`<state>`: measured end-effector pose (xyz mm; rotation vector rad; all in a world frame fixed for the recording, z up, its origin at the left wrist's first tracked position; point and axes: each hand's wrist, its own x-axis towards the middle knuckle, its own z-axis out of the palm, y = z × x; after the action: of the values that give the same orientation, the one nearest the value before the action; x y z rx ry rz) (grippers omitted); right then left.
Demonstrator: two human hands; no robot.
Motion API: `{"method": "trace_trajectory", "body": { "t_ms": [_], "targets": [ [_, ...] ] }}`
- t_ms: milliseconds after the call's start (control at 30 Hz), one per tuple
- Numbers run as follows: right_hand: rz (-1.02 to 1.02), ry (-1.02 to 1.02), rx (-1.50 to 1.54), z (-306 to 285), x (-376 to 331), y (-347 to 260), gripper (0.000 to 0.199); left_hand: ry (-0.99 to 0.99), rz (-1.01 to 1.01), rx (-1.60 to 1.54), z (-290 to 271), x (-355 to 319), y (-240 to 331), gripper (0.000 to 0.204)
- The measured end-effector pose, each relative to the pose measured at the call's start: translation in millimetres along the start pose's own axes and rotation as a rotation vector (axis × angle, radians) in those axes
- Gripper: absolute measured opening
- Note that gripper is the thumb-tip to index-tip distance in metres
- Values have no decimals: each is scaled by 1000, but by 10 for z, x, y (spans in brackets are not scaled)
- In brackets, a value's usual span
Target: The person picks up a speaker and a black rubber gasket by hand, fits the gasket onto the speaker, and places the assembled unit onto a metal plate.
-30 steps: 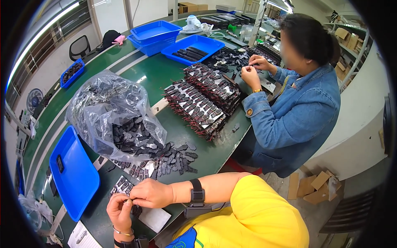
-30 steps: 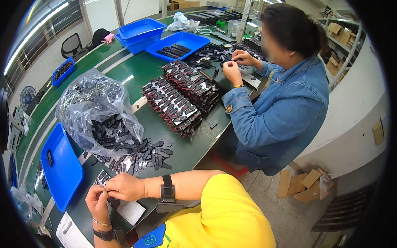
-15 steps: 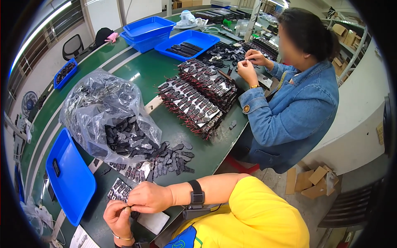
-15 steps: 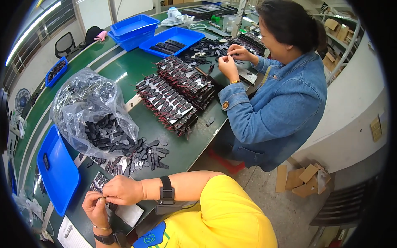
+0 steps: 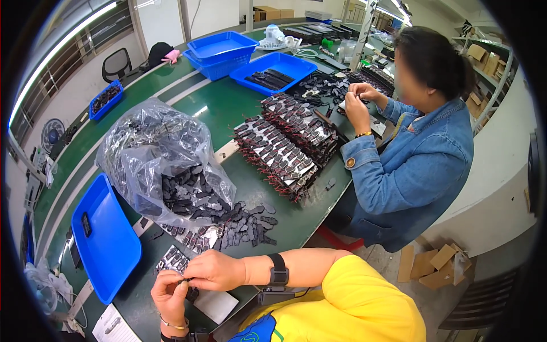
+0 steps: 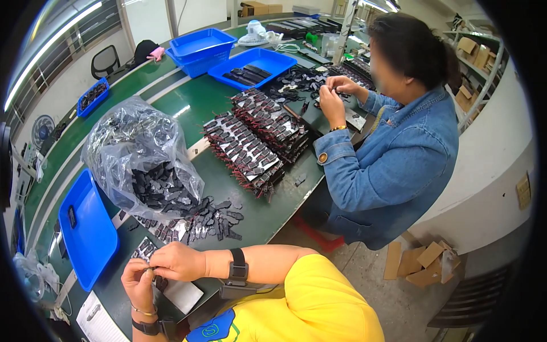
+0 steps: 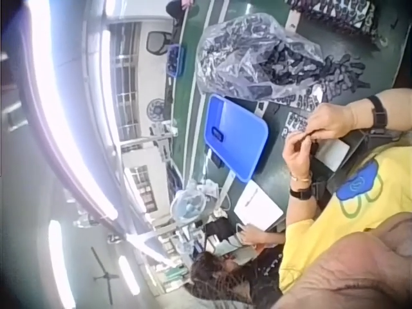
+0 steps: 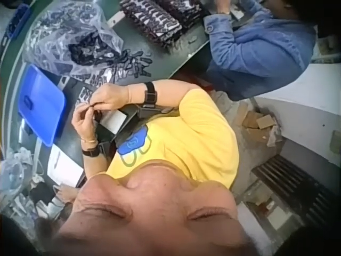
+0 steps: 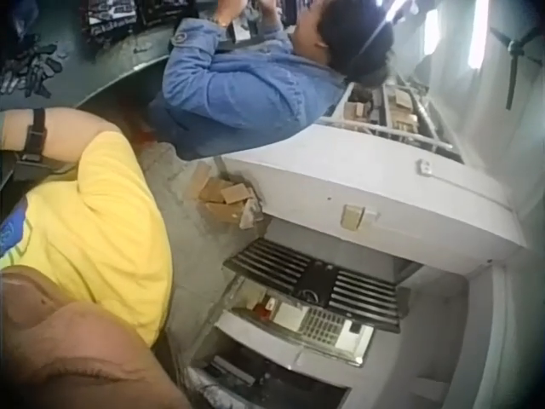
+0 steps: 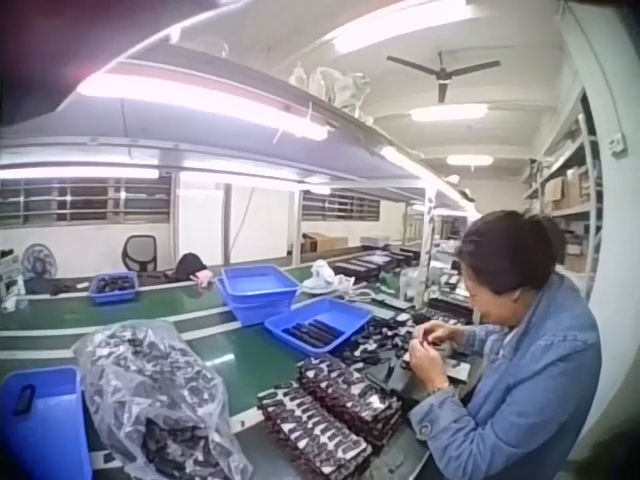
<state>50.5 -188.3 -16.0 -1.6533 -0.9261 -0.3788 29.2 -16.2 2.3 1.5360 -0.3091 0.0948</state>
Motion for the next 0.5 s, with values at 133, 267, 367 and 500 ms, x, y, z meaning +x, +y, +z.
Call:
{"method": "trace_trajectory", "body": {
  "t_ms": [133, 267, 367, 500],
  "targets": [
    [58, -38, 47, 16, -23, -18, 14, -129, -32, 133, -122, -1, 15, 7],
    [83, -55, 54, 42, -52, 19, 14, -149, 50, 238, -113, 0, 31, 7],
    [140, -12, 50, 78, -60, 44, 14, -74, 51, 226, -99, 16, -29, 7],
    [93, -41, 60, 30, -39, 69, 14, -45, 76, 135, -46, 28, -98, 8]
  ]
}}
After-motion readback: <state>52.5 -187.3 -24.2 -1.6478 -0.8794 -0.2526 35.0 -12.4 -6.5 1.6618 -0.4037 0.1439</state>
